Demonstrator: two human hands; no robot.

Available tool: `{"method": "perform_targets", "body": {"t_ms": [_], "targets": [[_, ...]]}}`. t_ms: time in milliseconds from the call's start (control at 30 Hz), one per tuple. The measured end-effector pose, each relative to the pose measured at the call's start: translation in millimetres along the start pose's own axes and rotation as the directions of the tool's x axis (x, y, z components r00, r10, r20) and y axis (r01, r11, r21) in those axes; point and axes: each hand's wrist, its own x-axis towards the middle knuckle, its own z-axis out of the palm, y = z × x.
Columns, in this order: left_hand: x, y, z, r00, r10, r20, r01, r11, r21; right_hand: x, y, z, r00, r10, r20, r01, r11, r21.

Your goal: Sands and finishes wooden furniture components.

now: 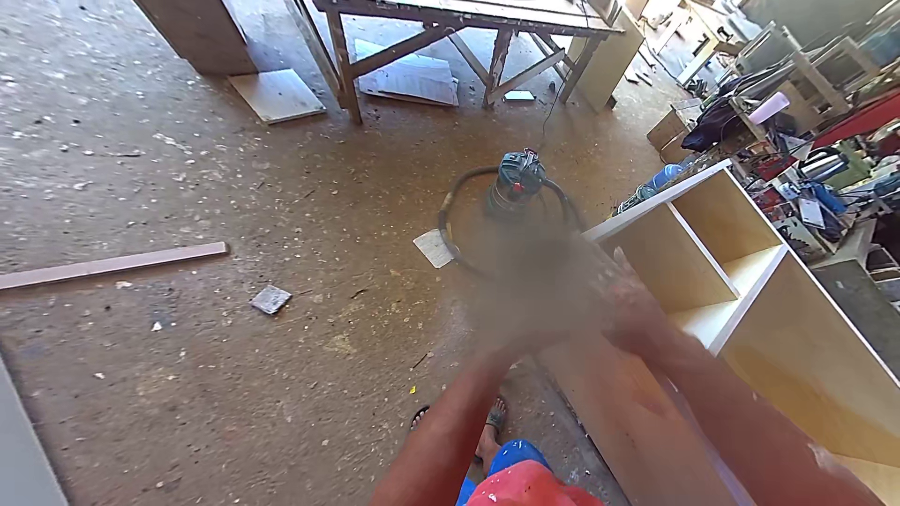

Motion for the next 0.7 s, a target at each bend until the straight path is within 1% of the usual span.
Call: {"method": "perform_targets", "body": {"t_ms": [67,133,167,233,300,333,400,433,467,533,567,600,667,700], "targets": [[4,-3,3,0.999,0.038,-0.033,-0.039,0.999,-0.006,19,11,-2,0.999,0.033,0.006,-0.033,0.999,0.042],[5,-3,4,0.999,0.037,-0.038,-0.037,0.999,0.000,21,9,1,0.998,0.049,-0.044,-0.044,0.992,0.118],[2,-3,6,0.999,0.020,-0.032,-0.020,1.000,0.002,16,2,2,0.997,0.038,-0.065,-0.029,0.990,0.136],[-1,-3,1,1.000,-0.016,-0.005,0.016,1.000,0.011,9,-5,0,0.997,-0.033,-0.075,0.041,0.993,0.112],[-2,-3,0,1.000,-0.023,0.009,0.023,1.000,0.002,9,11,-2,0.997,-0.065,-0.040,0.068,0.995,0.073],[-1,-1,-1,1.000,-0.015,0.005,0.015,1.000,-0.003,13,25,-3,0.999,-0.046,-0.024,0.047,0.998,0.042],[1,0,0,1.000,-0.006,0.004,0.006,1.000,0.000,21,52,1,0.997,0.046,-0.061,-0.045,0.999,0.004],[0,0,1,1.000,-0.007,0.009,0.007,1.000,0.008,23,55,4,0.992,0.084,-0.098,-0.082,0.996,0.028],[0,-1,1,1.000,-0.015,0.016,0.014,1.000,0.013,21,49,4,0.988,0.087,-0.125,-0.080,0.995,0.059],[-2,-4,0,0.999,-0.029,0.024,0.029,1.000,0.004,9,34,-1,0.990,0.013,-0.142,0.000,0.996,0.094],[-2,-5,-1,0.999,-0.032,0.025,0.032,0.999,-0.011,7,40,-3,0.990,-0.022,-0.138,0.032,0.997,0.069],[-1,-5,-3,0.999,-0.031,0.039,0.032,0.999,-0.024,8,54,-2,0.990,-0.026,-0.136,0.029,0.999,0.023],[1,-5,-2,0.998,-0.018,0.056,0.020,0.999,-0.040,18,90,0,0.983,0.088,-0.160,-0.095,0.995,-0.038],[2,-5,-1,0.998,-0.017,0.063,0.019,0.999,-0.036,24,105,2,0.973,0.159,-0.170,-0.165,0.986,-0.025]]}}
